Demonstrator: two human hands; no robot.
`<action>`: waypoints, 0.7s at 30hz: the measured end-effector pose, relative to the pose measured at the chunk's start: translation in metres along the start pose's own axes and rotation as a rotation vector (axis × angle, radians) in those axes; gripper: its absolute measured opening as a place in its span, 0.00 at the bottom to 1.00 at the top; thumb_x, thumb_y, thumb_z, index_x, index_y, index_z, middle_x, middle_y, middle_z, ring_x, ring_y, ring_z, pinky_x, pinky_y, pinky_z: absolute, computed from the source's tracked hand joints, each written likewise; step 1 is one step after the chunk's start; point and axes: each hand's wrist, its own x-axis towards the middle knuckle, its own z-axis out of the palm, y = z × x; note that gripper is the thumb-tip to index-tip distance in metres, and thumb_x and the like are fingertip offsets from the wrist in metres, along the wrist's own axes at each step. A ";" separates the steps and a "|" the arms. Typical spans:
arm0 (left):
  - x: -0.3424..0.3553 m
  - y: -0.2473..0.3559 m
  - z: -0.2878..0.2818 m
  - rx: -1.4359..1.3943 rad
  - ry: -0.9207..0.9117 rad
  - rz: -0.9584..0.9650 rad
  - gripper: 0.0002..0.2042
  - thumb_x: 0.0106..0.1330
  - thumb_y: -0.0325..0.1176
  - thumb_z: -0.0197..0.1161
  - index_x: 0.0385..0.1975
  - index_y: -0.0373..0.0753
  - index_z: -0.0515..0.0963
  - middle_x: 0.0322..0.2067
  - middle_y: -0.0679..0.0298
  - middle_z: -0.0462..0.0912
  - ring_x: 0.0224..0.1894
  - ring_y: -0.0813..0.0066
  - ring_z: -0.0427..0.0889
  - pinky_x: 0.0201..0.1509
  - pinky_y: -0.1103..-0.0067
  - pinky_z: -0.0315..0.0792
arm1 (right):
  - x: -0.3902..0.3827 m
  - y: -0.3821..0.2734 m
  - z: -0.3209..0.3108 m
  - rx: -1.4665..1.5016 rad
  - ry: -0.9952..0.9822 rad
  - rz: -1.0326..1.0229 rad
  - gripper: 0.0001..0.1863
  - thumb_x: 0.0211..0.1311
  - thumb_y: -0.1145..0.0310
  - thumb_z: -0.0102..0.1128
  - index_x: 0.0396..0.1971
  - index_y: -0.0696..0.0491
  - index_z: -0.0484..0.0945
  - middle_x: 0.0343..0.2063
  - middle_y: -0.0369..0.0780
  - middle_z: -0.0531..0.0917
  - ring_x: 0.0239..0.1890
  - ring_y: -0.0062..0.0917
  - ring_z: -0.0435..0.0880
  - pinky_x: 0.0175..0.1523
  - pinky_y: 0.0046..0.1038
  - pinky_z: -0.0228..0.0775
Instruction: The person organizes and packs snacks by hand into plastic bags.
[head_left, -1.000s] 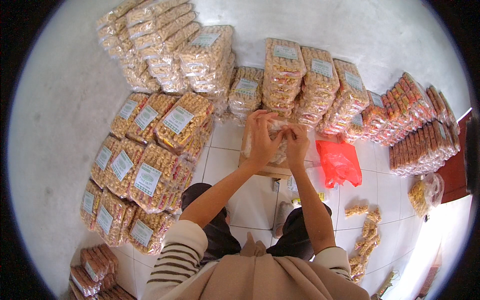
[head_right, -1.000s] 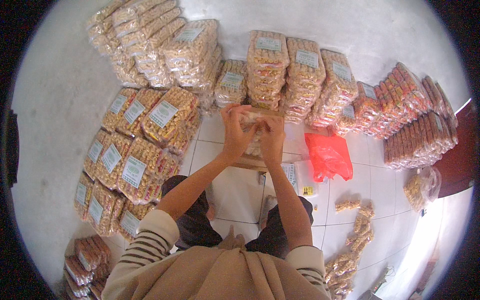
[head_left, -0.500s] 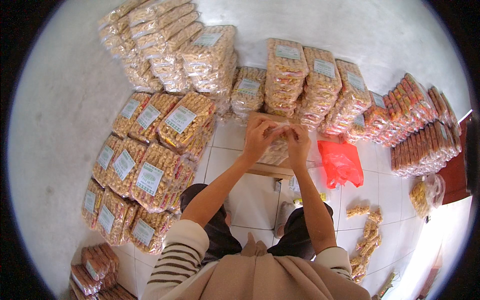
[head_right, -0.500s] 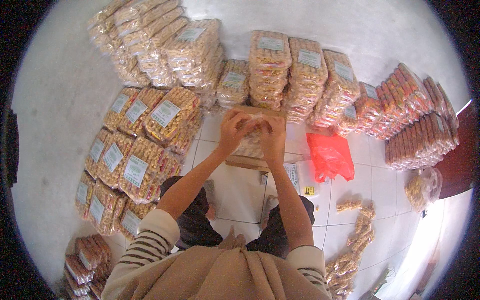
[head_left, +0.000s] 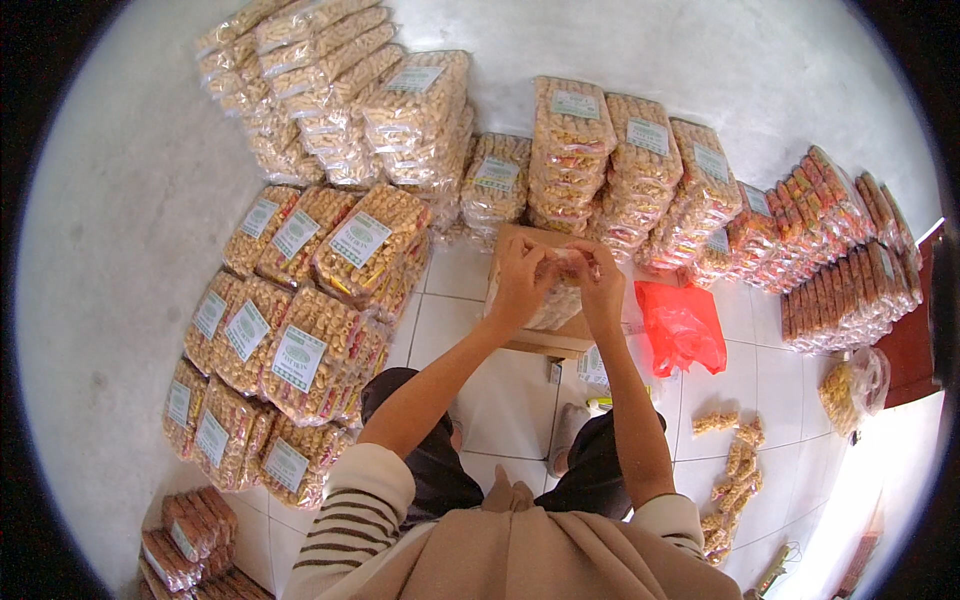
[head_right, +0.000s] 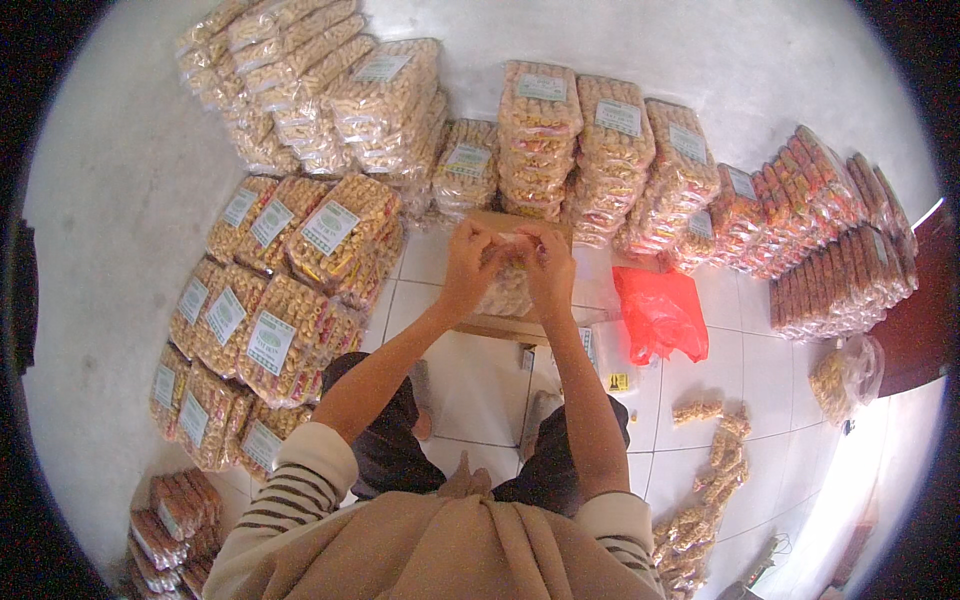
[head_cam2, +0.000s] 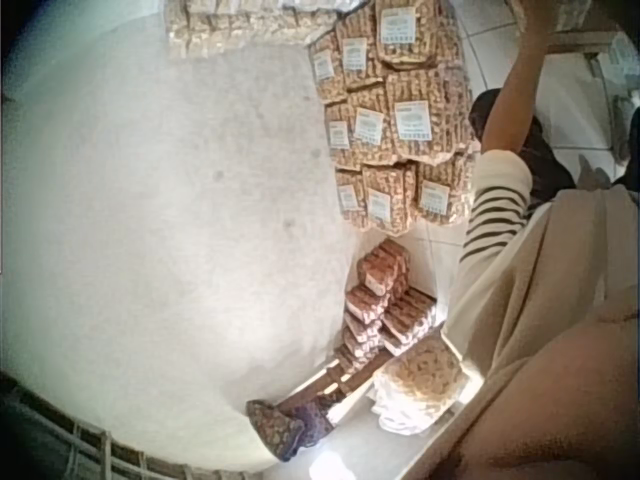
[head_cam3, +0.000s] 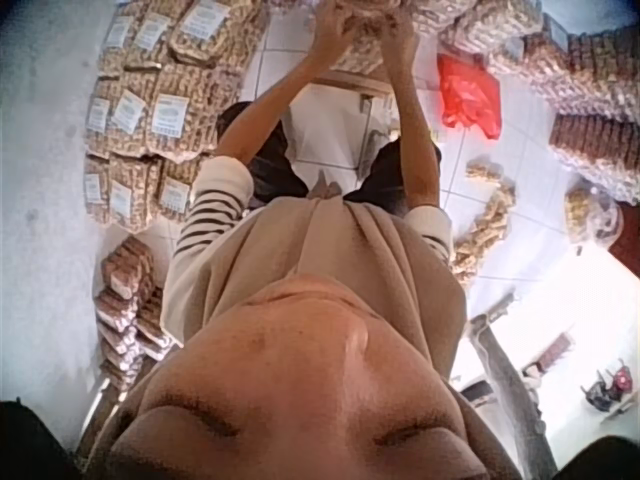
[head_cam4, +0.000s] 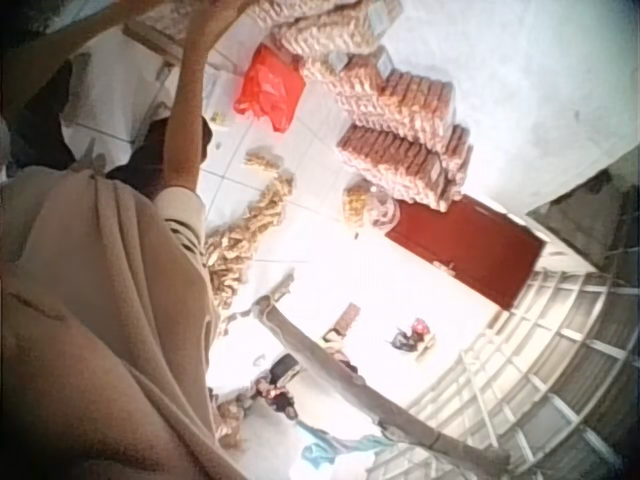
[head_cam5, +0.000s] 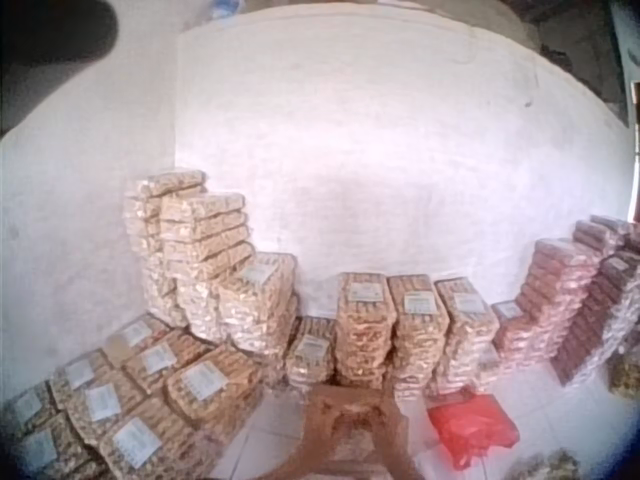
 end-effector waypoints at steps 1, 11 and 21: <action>0.000 -0.001 0.000 -0.008 -0.011 -0.003 0.07 0.52 0.29 0.64 0.27 0.36 0.76 0.29 0.59 0.68 0.37 0.62 0.68 0.42 0.68 0.61 | 0.000 0.001 -0.001 -0.104 -0.008 -0.084 0.08 0.59 0.71 0.57 0.37 0.56 0.77 0.25 0.37 0.79 0.28 0.15 0.76 0.32 0.21 0.71; 0.005 0.006 -0.003 -0.164 -0.136 -0.005 0.10 0.55 0.34 0.64 0.28 0.34 0.75 0.31 0.61 0.67 0.36 0.68 0.68 0.37 0.76 0.65 | 0.004 0.003 0.007 -0.025 0.085 -0.016 0.05 0.55 0.71 0.59 0.27 0.57 0.75 0.20 0.42 0.76 0.22 0.30 0.75 0.28 0.29 0.66; 0.010 0.009 0.001 -0.150 -0.100 -0.118 0.11 0.55 0.36 0.64 0.26 0.33 0.77 0.26 0.60 0.69 0.32 0.66 0.70 0.33 0.74 0.65 | 0.008 -0.026 -0.014 -0.191 0.240 -0.245 0.08 0.58 0.76 0.52 0.38 0.55 0.74 0.35 0.45 0.76 0.36 0.36 0.75 0.41 0.32 0.68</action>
